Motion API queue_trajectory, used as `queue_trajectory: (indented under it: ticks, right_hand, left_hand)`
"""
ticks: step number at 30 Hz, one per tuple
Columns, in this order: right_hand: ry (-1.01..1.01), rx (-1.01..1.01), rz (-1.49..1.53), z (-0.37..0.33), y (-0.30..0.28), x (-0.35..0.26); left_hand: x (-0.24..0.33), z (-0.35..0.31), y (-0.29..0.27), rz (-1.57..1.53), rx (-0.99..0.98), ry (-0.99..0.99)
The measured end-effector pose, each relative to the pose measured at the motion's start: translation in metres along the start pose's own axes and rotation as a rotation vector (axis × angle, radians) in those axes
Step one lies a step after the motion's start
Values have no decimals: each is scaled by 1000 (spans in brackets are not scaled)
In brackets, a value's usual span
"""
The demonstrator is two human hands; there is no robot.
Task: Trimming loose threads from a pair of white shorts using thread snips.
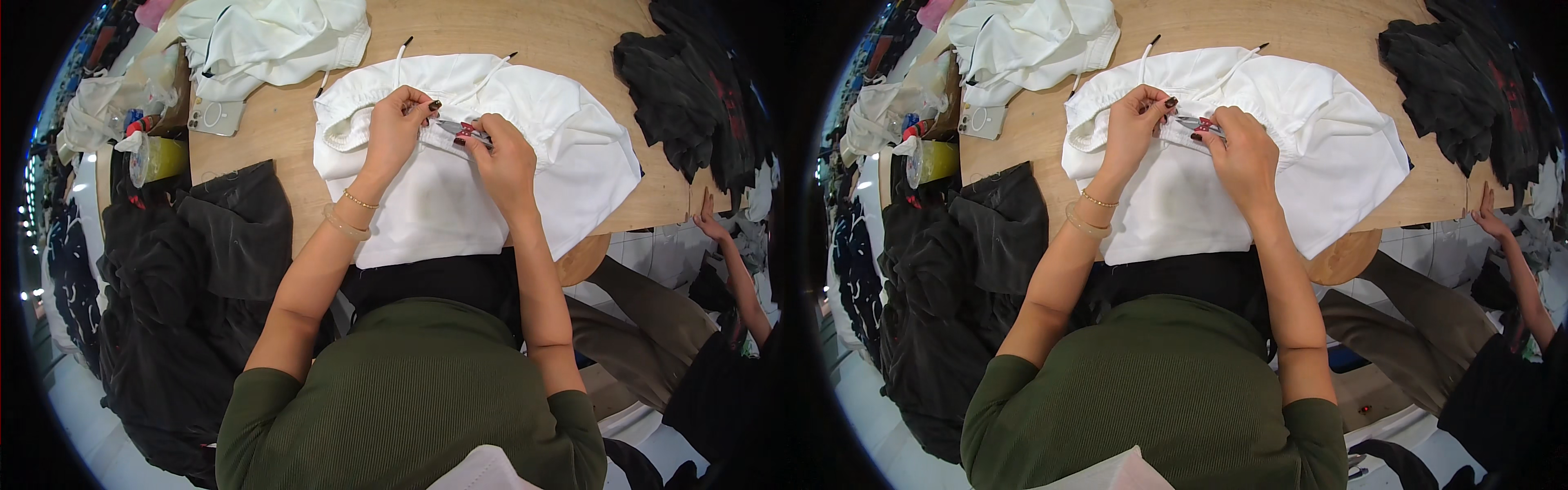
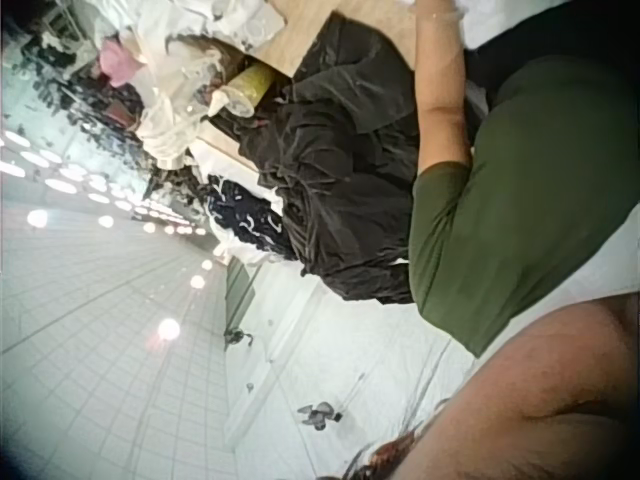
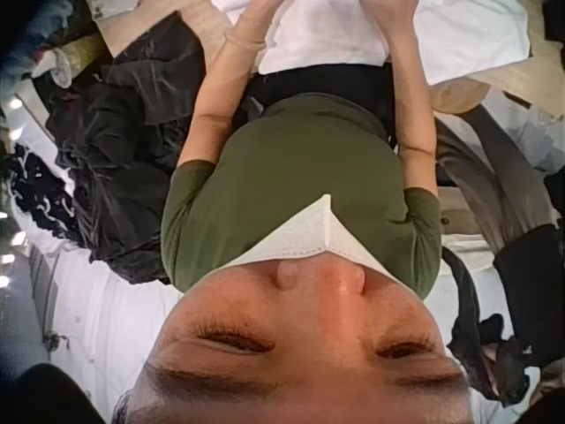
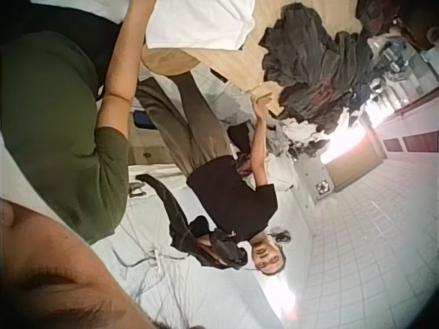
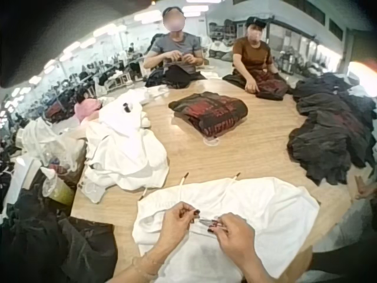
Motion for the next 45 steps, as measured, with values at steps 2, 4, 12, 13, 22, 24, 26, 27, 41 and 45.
queue_trajectory:
  ticks: [2, 4, 12, 13, 22, 24, 26, 27, 41, 45]
  right_hand:
    - [-5, 8, -3, -1, 0, 0]
    - [-38, 40, 0, -1, 3, 1]
    - [17, 75, 137, -5, 10, 12]
    - [97, 95, 258, -7, 12, 19]
    - [387, 357, 923, -8, 0, 52]
    - [391, 373, 919, -8, -3, 56]
    - [388, 357, 985, -8, -3, 55]
    - [385, 354, 989, -8, -3, 54]
    - [187, 327, 488, -2, -55, 22]
    - [-263, 423, -202, 3, -60, -26]
  left_hand:
    - [0, 0, 1, 4, 5, -6]
    - [1, 0, 1, 36, 19, -2]
    - [0, 0, 2, 40, 17, -2]
    - [2, 0, 1, 8, 13, 14]
    - [-10, -138, 72, 945, -643, 466]
    - [-4, -168, 68, 775, -1176, 147]
    - [-5, -143, 42, 270, -950, -321]
    - [-28, -117, 24, 33, -701, -340]
    - [-19, -56, 24, -904, -323, -493]
    - [4, -58, 29, -935, -532, -498]
Point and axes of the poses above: each hand's wrist, its own z-axis towards the middle knuckle, its own y-axis out of the palm, x = y × z, the point moved 7 cm from there along z, towards the middle knuckle, and after that the axes turned 13 degrees about -y, right-handed, at the moved point
